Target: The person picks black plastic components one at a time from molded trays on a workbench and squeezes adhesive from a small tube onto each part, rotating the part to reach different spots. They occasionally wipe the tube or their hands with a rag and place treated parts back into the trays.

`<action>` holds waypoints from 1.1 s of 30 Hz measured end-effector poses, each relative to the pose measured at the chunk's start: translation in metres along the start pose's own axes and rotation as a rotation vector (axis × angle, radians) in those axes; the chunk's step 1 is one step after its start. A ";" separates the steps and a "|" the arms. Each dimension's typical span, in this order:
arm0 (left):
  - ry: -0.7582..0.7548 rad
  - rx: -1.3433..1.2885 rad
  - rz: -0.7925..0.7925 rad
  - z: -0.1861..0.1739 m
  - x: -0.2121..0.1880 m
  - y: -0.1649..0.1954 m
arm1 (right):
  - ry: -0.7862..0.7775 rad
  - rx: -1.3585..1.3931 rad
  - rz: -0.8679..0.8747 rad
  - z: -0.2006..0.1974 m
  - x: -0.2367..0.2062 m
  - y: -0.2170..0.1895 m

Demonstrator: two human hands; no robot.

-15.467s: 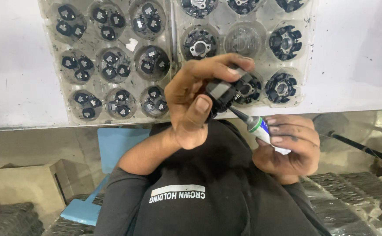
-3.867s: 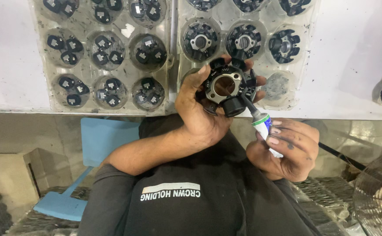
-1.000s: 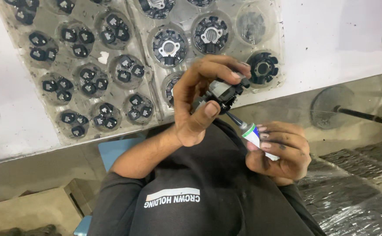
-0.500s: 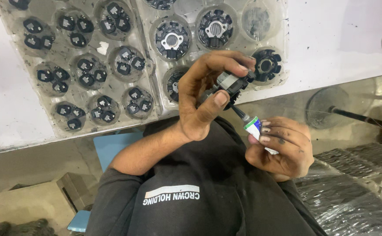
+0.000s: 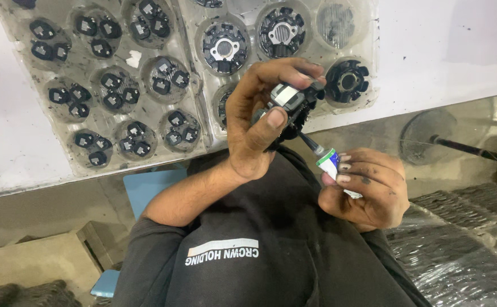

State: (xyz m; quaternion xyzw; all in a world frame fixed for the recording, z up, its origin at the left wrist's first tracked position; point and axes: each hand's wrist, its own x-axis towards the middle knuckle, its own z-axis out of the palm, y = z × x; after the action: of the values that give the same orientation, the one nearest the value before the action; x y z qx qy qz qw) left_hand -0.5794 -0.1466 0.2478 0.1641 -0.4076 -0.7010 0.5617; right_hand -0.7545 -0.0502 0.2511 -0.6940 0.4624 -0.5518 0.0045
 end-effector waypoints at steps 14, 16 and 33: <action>0.229 -0.806 -0.163 0.021 -0.017 -0.009 | 0.214 0.100 0.130 0.010 -0.006 -0.008; 0.235 -0.833 -0.177 0.022 -0.019 -0.007 | 0.363 0.113 0.100 0.016 -0.006 -0.006; 0.336 -0.867 -0.332 0.022 -0.025 -0.007 | 0.130 0.028 0.015 0.008 0.001 -0.007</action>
State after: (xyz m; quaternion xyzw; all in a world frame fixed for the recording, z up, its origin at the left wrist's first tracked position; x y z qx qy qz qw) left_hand -0.5914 -0.1147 0.2509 0.0889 0.0493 -0.8499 0.5171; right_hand -0.7440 -0.0506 0.2520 -0.6530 0.4591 -0.6023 -0.0117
